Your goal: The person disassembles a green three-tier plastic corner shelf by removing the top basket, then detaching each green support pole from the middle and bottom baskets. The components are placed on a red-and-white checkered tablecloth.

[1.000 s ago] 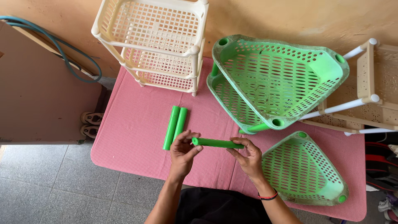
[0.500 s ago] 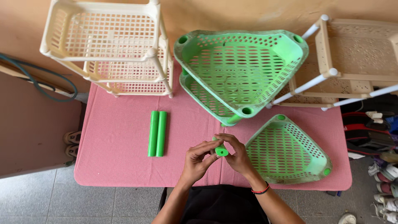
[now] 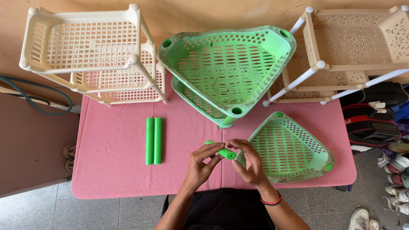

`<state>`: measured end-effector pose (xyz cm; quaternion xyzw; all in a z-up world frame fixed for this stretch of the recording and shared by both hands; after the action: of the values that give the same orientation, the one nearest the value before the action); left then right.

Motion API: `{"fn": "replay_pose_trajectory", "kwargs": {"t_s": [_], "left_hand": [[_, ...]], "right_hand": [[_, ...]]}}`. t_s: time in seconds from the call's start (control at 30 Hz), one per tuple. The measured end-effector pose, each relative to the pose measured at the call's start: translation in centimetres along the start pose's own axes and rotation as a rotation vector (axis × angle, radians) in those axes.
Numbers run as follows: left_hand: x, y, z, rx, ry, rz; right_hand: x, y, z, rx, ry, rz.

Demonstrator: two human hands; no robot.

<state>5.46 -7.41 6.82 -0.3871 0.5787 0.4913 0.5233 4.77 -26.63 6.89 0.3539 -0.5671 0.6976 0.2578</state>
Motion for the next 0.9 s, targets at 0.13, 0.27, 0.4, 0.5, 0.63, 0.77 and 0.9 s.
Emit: {"fn": "replay_pose_trajectory", "kwargs": {"t_s": [0.13,0.27,0.4,0.5,0.63,0.77,0.9], "left_hand": [[-0.6,0.0,0.0,-0.012,-0.093,0.011],[-1.5,-0.2,0.9,-0.161,-0.407,-0.122],[-1.6,-0.2,2.8,-0.275,-0.483,-0.126],[-1.1,-0.1,4.1,-0.305,-0.453,-0.135],[0.6,0.0,4.9,-0.185,-0.232,-0.031],[2.9,0.3,4.3,-0.078,0.123,0.084],[4.1,0.7,4.1,-0.068,0.283,0.07]], "right_hand": [[0.5,-0.1,0.4,0.044,0.181,0.041],[-0.1,0.2,1.1,-0.003,0.007,0.032],[-1.1,1.0,2.6,-0.121,-0.239,-0.047],[-1.8,1.9,4.4,-0.166,-0.285,-0.08],[-2.8,3.0,5.7,-0.253,-0.365,-0.151],[-3.4,3.4,5.9,-0.239,-0.405,-0.181],[-3.2,3.0,5.7,-0.165,-0.271,-0.197]]}}
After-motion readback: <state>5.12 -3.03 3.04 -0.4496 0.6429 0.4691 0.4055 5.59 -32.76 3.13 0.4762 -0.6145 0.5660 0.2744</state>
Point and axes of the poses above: each hand's wrist, its own y-axis away from the middle knuckle, its own z-axis out of the back of the hand, x = y × z, the point moved 2 cm from there along -y, towards the middle knuckle, and after that the axes turned 15 degrees about z, right-handed, at the moved point
